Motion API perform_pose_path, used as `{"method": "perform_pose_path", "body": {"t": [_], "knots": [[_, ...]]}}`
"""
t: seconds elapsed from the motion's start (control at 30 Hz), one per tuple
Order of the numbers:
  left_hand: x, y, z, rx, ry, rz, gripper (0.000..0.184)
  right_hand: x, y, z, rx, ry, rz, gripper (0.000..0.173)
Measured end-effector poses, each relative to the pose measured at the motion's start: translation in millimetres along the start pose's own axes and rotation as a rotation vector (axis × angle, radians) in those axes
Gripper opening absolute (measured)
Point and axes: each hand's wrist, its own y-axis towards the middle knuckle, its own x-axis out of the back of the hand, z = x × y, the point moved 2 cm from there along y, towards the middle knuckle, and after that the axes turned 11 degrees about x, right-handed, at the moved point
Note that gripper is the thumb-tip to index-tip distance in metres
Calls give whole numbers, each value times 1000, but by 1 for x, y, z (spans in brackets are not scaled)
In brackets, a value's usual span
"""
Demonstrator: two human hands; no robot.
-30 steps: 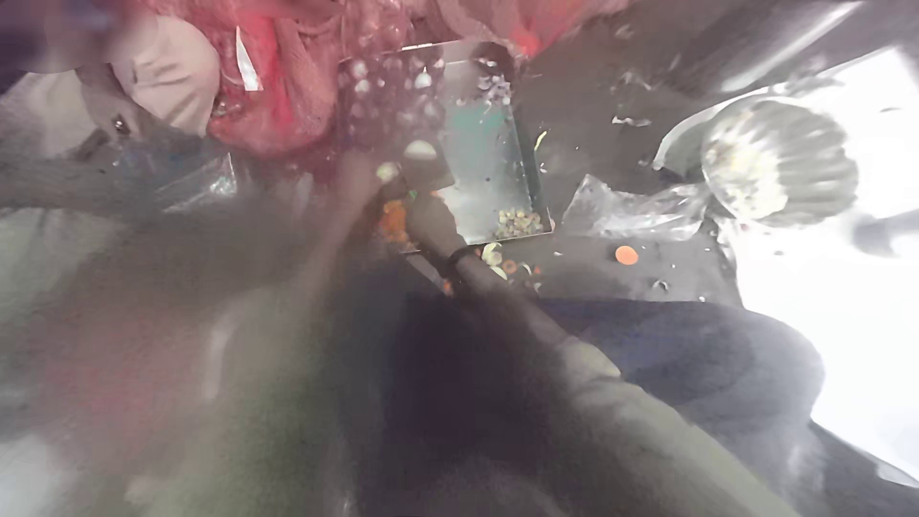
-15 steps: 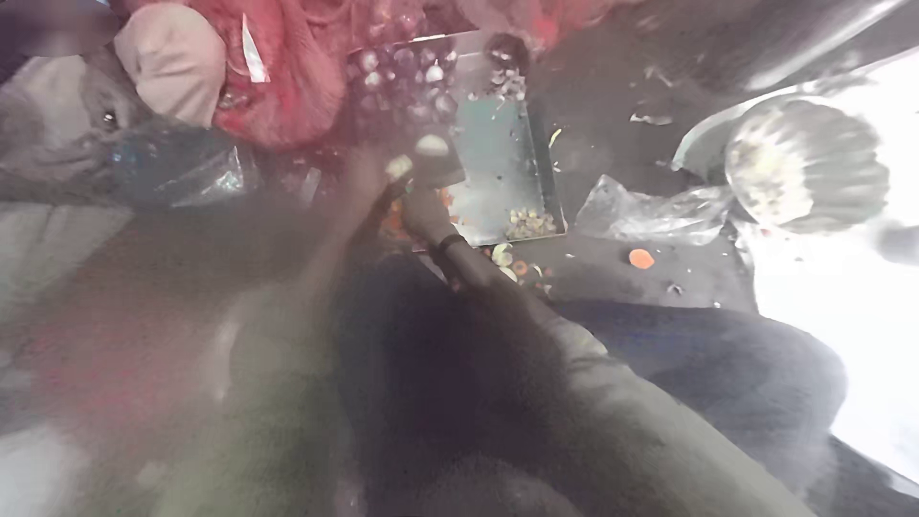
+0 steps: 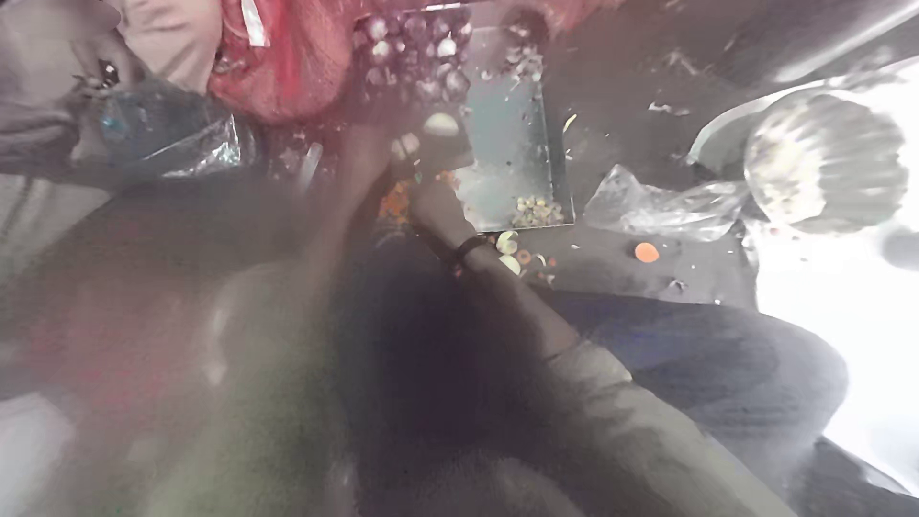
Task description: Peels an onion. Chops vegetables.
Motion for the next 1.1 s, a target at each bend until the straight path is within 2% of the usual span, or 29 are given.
{"method": "perform_pose_path", "body": {"t": [0.07,0.13,0.17,0.2,0.23,0.27,0.3,0.33,0.37,0.4,0.47,0.6,0.63,0.67,0.7,0.73,0.77,0.83,0.9,0.93,0.97,1.03,1.1], "knots": [[-3,4,5,-31,20,1,23,-10,20,-5,51,-27,4,44],[0,3,-1,-21,34,23,22,-13,16,1,51,-61,-62,42],[3,4,-3,-9,23,29,21,0,6,14,0,-98,5,42],[6,4,-3,-9,-5,30,20,30,5,36,-165,-49,368,47],[4,2,-1,-1,-19,32,20,6,2,21,4,-125,79,41],[2,-1,0,6,-28,39,21,-7,1,9,105,-131,-47,38],[3,-1,0,11,-42,40,22,-1,-4,11,137,-122,-70,38],[5,-2,-1,25,-67,47,22,21,-21,26,105,-108,0,37],[6,-4,0,34,-93,55,22,52,-44,50,-14,-59,208,39],[6,-6,0,30,-100,48,22,62,-65,59,-33,-33,166,37],[5,-8,-2,20,-89,56,22,57,-74,55,-33,9,49,36],[6,-4,-1,38,-34,63,24,15,-14,13,-15,-33,-12,41],[5,-2,1,34,-33,48,25,12,-9,14,-16,-62,8,42],[3,-3,3,29,-34,39,24,18,-10,23,-54,-83,120,43],[2,-4,4,29,-48,38,24,30,-10,35,-108,-100,334,46],[0,-3,5,21,-53,36,23,11,-2,21,53,-169,126,41],[0,1,6,9,-61,31,23,0,12,10,168,-184,44,38],[2,-2,3,15,-66,35,21,-12,24,1,262,-135,-62,39],[11,-5,-5,41,-29,58,22,4,-9,21,319,-154,-229,41],[12,-7,-7,47,-28,69,23,48,-43,56,122,-102,114,45],[7,-11,-5,33,-32,69,22,68,-71,75,14,-49,204,45],[3,-4,3,1,-68,35,19,63,-75,74,23,-34,97,37],[-1,1,11,15,-84,13,19,16,-22,33,81,-86,-100,38]]}}
